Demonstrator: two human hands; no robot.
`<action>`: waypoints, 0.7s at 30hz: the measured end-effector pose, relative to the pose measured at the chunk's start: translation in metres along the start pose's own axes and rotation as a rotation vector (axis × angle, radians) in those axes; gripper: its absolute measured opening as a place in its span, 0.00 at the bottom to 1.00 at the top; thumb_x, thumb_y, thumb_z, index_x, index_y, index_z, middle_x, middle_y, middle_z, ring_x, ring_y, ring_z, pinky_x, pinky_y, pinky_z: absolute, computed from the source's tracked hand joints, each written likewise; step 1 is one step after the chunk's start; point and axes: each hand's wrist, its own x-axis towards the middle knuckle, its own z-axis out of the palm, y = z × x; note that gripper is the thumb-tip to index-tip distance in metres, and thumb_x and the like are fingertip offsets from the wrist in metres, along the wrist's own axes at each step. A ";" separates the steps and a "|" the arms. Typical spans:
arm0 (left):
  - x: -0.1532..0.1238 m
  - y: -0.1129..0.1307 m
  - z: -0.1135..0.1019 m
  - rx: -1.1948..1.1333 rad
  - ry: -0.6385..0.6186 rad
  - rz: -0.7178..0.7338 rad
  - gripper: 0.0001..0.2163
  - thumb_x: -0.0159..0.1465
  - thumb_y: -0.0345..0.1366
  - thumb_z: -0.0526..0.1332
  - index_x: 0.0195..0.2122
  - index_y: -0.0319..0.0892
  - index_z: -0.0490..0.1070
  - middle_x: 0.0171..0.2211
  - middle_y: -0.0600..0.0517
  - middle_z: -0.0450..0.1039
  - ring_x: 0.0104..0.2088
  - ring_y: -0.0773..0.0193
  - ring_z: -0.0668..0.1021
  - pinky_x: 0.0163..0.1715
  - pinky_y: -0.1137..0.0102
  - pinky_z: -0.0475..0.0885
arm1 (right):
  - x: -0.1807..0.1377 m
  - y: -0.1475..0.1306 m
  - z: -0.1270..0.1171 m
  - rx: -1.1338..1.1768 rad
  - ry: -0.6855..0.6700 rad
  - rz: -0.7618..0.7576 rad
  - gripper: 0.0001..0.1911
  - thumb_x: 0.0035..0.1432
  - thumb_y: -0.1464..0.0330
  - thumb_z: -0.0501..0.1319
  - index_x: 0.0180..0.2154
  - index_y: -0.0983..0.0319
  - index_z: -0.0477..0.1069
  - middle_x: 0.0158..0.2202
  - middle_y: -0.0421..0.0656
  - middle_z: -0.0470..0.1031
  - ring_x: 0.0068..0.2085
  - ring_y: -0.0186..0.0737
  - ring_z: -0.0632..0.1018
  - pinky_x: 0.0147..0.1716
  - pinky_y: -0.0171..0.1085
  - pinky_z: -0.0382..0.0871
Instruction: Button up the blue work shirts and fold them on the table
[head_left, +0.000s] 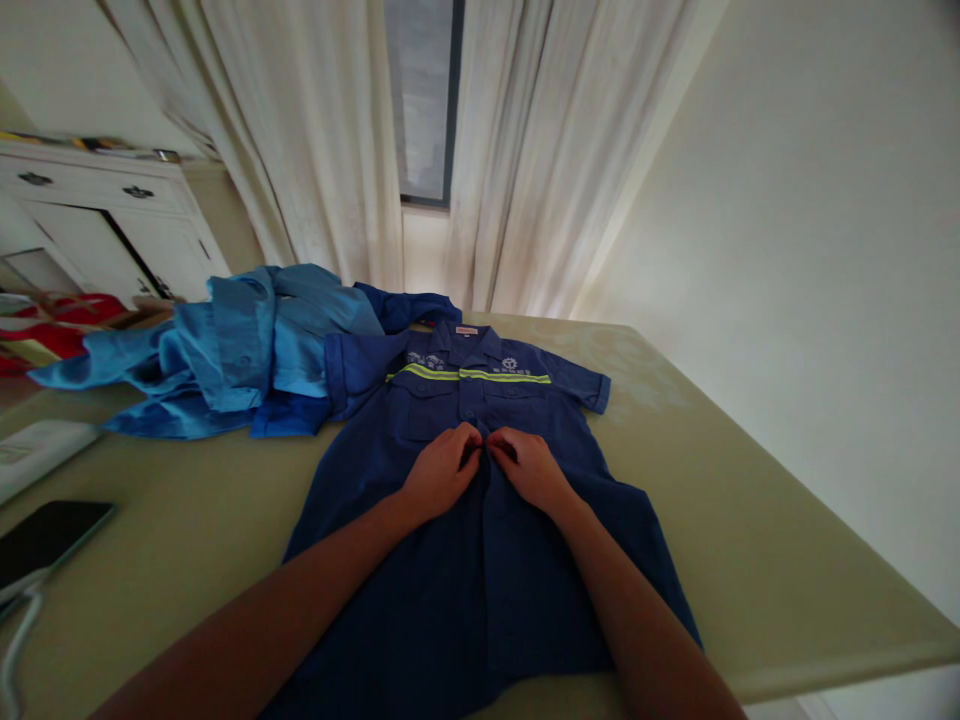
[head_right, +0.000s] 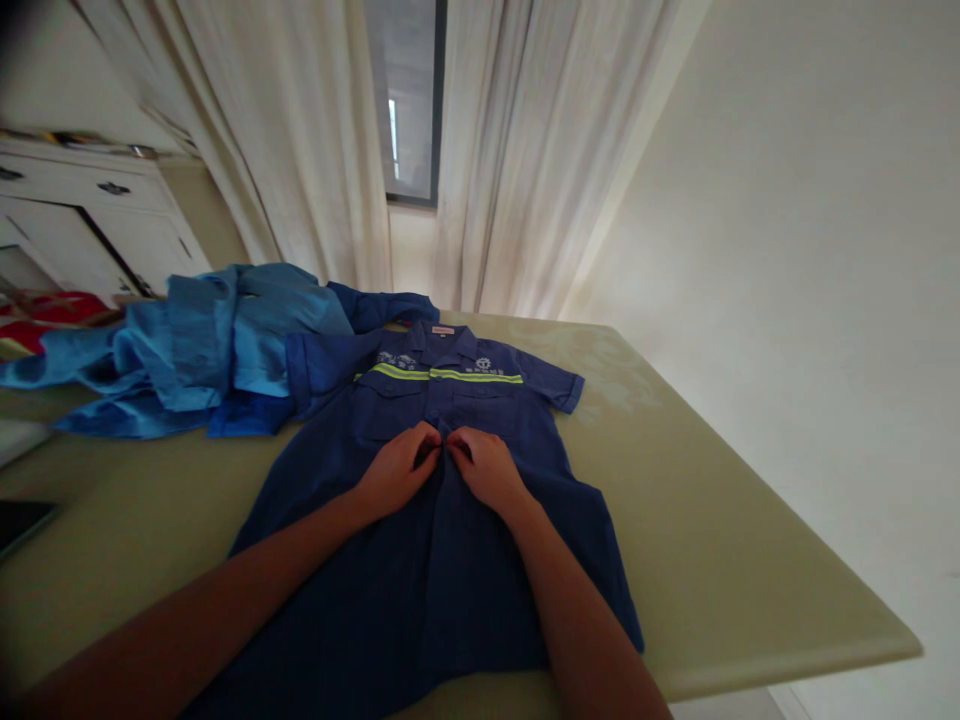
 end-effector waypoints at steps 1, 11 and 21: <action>0.000 0.000 0.000 0.008 0.001 0.007 0.04 0.69 0.33 0.55 0.43 0.45 0.67 0.40 0.51 0.76 0.44 0.58 0.78 0.45 0.63 0.72 | 0.000 0.001 0.000 0.017 -0.003 0.002 0.06 0.65 0.73 0.60 0.40 0.60 0.76 0.36 0.42 0.81 0.37 0.40 0.81 0.41 0.37 0.70; 0.002 -0.003 0.001 -0.013 0.027 0.018 0.06 0.67 0.29 0.55 0.42 0.45 0.68 0.39 0.51 0.75 0.41 0.59 0.78 0.44 0.64 0.72 | 0.001 -0.001 0.000 0.121 -0.027 0.036 0.05 0.63 0.71 0.62 0.37 0.60 0.77 0.33 0.40 0.81 0.34 0.38 0.80 0.39 0.36 0.71; 0.002 -0.001 -0.001 -0.041 0.009 -0.010 0.06 0.65 0.29 0.56 0.41 0.45 0.68 0.37 0.52 0.76 0.39 0.60 0.79 0.41 0.66 0.72 | -0.002 -0.001 0.003 -0.001 -0.023 0.020 0.07 0.61 0.73 0.61 0.39 0.60 0.77 0.33 0.41 0.80 0.32 0.37 0.79 0.35 0.34 0.68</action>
